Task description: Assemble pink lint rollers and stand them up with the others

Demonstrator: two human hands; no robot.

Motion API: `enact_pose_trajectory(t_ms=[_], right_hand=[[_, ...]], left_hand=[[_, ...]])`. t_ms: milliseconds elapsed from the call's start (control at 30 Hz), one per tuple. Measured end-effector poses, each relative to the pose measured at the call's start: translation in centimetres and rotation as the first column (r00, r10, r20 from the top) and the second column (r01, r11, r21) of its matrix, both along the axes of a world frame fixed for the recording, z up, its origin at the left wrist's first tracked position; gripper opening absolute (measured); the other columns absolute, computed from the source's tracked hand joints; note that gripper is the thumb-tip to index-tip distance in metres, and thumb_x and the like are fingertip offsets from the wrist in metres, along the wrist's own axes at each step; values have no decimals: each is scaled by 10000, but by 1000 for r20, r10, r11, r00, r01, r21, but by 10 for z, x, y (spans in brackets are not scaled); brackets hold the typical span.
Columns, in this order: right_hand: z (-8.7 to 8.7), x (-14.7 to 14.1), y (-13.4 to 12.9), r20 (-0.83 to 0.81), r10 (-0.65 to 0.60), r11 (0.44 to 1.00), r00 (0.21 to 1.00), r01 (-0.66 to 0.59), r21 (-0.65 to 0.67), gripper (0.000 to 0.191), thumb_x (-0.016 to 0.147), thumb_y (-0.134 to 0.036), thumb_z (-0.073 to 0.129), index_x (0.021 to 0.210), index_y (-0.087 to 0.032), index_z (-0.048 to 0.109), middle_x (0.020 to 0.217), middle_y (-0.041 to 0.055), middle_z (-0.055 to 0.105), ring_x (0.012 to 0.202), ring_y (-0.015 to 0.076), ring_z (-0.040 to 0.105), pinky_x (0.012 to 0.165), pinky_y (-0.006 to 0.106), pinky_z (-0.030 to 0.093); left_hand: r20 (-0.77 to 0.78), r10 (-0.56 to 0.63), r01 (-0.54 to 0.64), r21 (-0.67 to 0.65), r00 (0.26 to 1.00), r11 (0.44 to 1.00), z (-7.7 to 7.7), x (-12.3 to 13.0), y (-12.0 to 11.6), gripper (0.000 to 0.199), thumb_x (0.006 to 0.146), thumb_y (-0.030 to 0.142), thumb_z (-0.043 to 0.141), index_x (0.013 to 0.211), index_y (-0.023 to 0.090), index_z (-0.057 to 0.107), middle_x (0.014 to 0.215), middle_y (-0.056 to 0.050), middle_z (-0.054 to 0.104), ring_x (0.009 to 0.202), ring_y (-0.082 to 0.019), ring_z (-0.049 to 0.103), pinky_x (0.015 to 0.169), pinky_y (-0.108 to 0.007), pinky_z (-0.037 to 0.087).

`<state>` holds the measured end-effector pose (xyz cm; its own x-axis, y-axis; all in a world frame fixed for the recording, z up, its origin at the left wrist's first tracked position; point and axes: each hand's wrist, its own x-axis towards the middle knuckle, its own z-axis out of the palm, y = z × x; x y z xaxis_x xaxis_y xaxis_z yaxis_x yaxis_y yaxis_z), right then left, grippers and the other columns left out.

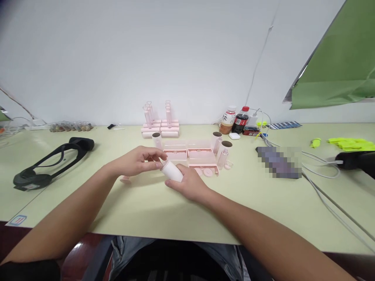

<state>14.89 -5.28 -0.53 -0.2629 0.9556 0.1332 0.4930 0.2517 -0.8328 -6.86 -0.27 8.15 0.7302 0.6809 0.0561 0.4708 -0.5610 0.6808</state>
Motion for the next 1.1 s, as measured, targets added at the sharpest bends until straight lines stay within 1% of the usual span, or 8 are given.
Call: enact_pose_trajectory(t_ms=[300, 433, 533, 767, 867, 933, 1000, 1100], right_hand=[[5, 8, -2, 159, 90, 996, 983, -87, -26, 329, 742, -433, 701, 974, -204, 650, 811, 14, 672, 697, 185, 595, 574, 263, 376], [3, 9, -2, 137, 112, 993, 984, -107, -38, 352, 744, -440, 700, 1000, -202, 662, 866, 30, 690, 731, 198, 611, 595, 271, 395], [2, 9, 1, 116, 83, 997, 990, -81, -21, 358, 765, -460, 677, 995, -188, 649, 857, 31, 677, 723, 191, 594, 602, 275, 394], [9, 11, 5, 1, -55, 998, 998, 55, -20, 389, 777, -483, 648, 1026, -185, 621, 900, 46, 658, 770, 214, 592, 635, 302, 423], [13, 12, 5, -59, -129, 992, 990, 128, -17, 385, 780, -516, 628, 969, -181, 602, 812, 39, 635, 717, 210, 576, 596, 298, 407], [14, 13, 6, -85, -140, 990, 986, 141, -3, 377, 783, -534, 618, 926, -186, 584, 770, 28, 617, 690, 203, 562, 583, 296, 398], [14, 13, 5, -79, -143, 990, 987, 144, -2, 367, 781, -542, 618, 888, -195, 567, 744, 18, 602, 676, 200, 553, 579, 296, 393], [14, 10, 1, -48, -131, 991, 990, 130, -20, 343, 787, -533, 616, 860, -203, 554, 732, 9, 588, 665, 196, 546, 582, 298, 389]], left_hand=[[45, 19, -11, -173, 999, 985, -24, -2, -3, 314, 782, 331, 644, 1050, 173, 678, 885, -39, 700, 819, -163, 637, 731, -265, 486], [53, 25, -19, -102, 998, 995, -31, 0, -6, 264, 736, 220, 623, 992, 165, 657, 845, -29, 689, 779, -151, 633, 703, -256, 493], [121, 56, -53, -29, 991, 998, -36, 4, -6, 293, 729, 180, 598, 1018, 180, 648, 880, -29, 679, 795, -144, 621, 715, -258, 492], [363, 209, -172, -131, 908, 976, -48, 1, 5, 358, 756, 221, 581, 1111, 179, 552, 963, -44, 629, 838, -139, 606, 733, -264, 498], [159, 167, -159, -56, 973, 986, -48, 2, 2, 343, 765, 215, 540, 1105, 197, 583, 888, -24, 637, 791, -145, 600, 700, -265, 473], [-54, 51, -48, 49, 997, 998, -47, 7, -5, 261, 743, 186, 522, 983, 199, 624, 853, -24, 639, 759, -158, 593, 667, -272, 444], [-223, -47, 85, 166, 974, 982, -48, 14, -11, 158, 715, 162, 508, 833, 193, 608, 829, -30, 625, 724, -168, 581, 621, -279, 406], [-337, -76, 179, 285, 938, 942, -50, 18, -19, 113, 710, 139, 472, 762, 194, 556, 824, -37, 604, 704, -178, 571, 586, -289, 368]])
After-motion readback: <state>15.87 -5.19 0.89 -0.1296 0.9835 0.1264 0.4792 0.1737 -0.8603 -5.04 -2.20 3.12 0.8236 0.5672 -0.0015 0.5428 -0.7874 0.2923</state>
